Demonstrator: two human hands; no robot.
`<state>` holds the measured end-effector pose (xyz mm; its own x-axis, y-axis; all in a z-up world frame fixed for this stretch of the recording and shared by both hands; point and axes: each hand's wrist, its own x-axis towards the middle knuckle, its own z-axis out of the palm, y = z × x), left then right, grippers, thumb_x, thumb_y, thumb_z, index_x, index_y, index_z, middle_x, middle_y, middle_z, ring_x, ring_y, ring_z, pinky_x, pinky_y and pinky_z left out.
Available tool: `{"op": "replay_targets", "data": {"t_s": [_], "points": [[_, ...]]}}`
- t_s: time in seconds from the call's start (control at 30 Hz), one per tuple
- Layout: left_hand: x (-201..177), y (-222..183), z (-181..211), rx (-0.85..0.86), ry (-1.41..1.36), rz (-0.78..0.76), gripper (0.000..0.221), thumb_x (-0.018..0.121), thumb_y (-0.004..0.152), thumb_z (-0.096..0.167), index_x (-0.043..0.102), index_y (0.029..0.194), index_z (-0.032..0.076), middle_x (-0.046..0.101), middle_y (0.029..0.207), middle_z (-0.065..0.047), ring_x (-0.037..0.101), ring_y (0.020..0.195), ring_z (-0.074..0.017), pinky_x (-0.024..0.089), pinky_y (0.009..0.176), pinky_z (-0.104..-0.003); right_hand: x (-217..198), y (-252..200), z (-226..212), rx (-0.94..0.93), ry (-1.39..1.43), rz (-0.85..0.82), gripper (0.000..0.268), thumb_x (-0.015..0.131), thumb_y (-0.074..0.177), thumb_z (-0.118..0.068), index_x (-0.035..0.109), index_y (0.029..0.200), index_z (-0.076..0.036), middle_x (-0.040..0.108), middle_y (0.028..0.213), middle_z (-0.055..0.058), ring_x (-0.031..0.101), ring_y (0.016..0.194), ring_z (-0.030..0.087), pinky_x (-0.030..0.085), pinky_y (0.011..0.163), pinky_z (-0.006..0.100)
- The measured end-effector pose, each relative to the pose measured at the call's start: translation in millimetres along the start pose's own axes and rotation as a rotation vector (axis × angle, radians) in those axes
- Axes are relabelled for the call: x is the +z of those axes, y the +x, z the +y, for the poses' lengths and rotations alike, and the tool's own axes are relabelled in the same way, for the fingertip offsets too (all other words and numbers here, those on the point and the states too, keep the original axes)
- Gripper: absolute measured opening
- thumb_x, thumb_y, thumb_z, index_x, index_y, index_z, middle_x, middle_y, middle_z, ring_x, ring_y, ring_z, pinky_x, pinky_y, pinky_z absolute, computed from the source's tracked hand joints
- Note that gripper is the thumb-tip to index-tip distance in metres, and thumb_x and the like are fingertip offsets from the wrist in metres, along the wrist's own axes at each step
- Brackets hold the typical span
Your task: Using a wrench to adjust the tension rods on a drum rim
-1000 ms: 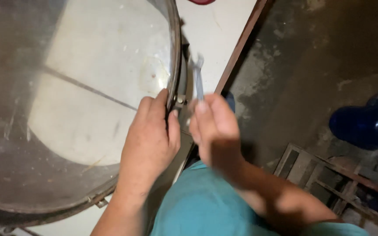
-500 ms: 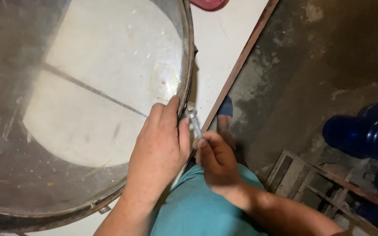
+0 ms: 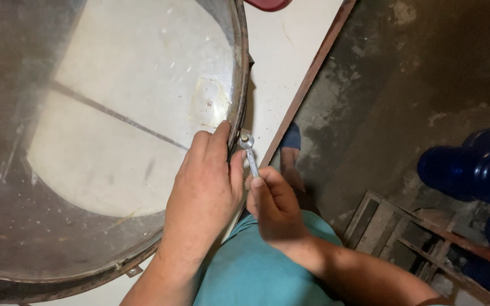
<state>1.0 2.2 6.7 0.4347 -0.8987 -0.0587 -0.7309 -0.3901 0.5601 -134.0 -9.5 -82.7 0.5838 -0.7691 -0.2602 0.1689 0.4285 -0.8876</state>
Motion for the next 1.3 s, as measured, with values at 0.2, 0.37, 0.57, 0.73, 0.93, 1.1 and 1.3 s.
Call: {"op": "replay_targets", "data": {"t_s": [0.2,0.37,0.57,0.73,0.93,1.1,1.3], "points": [[0.1,-0.4,0.0,-0.012,0.008,-0.006,0.047,0.056,0.1,0.023,0.053,0.141,0.0,0.055,0.105,-0.017,0.06,0.095,-0.0405,0.05,0.077,-0.053,12.8,2.0,-1.3,0.018,0.044,0.039,0.028,0.044,0.107,-0.028,0.044,0.084,-0.011,0.035,0.057,-0.002,0.032,0.046,0.007,0.025,0.041,0.023],[-2.9,0.9,1.5,-0.06,-0.017,-0.05,0.049,0.055,0.1,0.025,0.051,0.143,0.002,0.056,0.109,-0.018,0.06,0.098,-0.0415,0.05,0.078,-0.054,11.4,1.0,1.8,-0.102,-0.001,0.022,0.025,0.044,0.109,-0.025,0.048,0.092,-0.008,0.036,0.059,-0.001,0.031,0.048,0.007,0.024,0.043,0.025],[-3.4,1.5,0.7,-0.043,-0.015,-0.045,0.05,0.056,0.1,0.025,0.051,0.144,0.002,0.055,0.11,-0.018,0.06,0.098,-0.0413,0.051,0.078,-0.053,-0.3,4.1,-3.9,-0.085,-0.178,0.076,0.02,0.047,0.107,-0.018,0.057,0.093,-0.007,0.045,0.061,-0.002,0.038,0.052,0.006,0.031,0.047,0.025],[-7.9,1.4,0.5,-0.058,-0.03,-0.093,0.052,0.054,0.101,0.027,0.048,0.146,0.003,0.054,0.112,-0.019,0.058,0.098,-0.0443,0.049,0.079,-0.057,-46.9,23.8,-17.7,0.028,-0.248,-0.043,0.02,0.055,0.104,-0.026,0.059,0.09,-0.013,0.051,0.066,-0.004,0.045,0.057,0.008,0.035,0.051,0.026],[-11.3,-0.2,4.5,-0.064,-0.061,-0.111,0.05,0.054,0.102,0.023,0.046,0.147,0.003,0.053,0.11,-0.016,0.059,0.095,-0.0412,0.049,0.075,-0.055,-129.0,146.1,-71.7,0.012,-0.862,-0.712,0.041,0.051,0.099,-0.05,0.075,0.09,-0.017,0.078,0.086,-0.005,0.071,0.08,0.009,0.053,0.079,0.027],[-4.1,-0.9,2.1,-0.019,0.038,-0.052,0.05,0.057,0.101,0.024,0.049,0.145,0.002,0.054,0.109,-0.017,0.061,0.092,-0.0422,0.051,0.075,-0.057,-70.5,236.0,-130.6,0.31,-1.09,-1.194,0.019,0.072,0.09,-0.021,0.083,0.09,-0.007,0.082,0.076,0.003,0.071,0.067,0.013,0.054,0.068,0.028],[-10.9,-0.9,4.0,-0.013,-0.064,-0.043,0.052,0.058,0.1,0.022,0.048,0.145,-0.001,0.055,0.108,-0.02,0.06,0.093,-0.0424,0.05,0.081,-0.055,-105.2,218.3,-163.5,0.029,-1.068,-1.073,0.039,0.065,0.092,-0.042,0.07,0.074,-0.008,0.066,0.063,-0.002,0.056,0.06,0.008,0.044,0.053,0.026]]}}
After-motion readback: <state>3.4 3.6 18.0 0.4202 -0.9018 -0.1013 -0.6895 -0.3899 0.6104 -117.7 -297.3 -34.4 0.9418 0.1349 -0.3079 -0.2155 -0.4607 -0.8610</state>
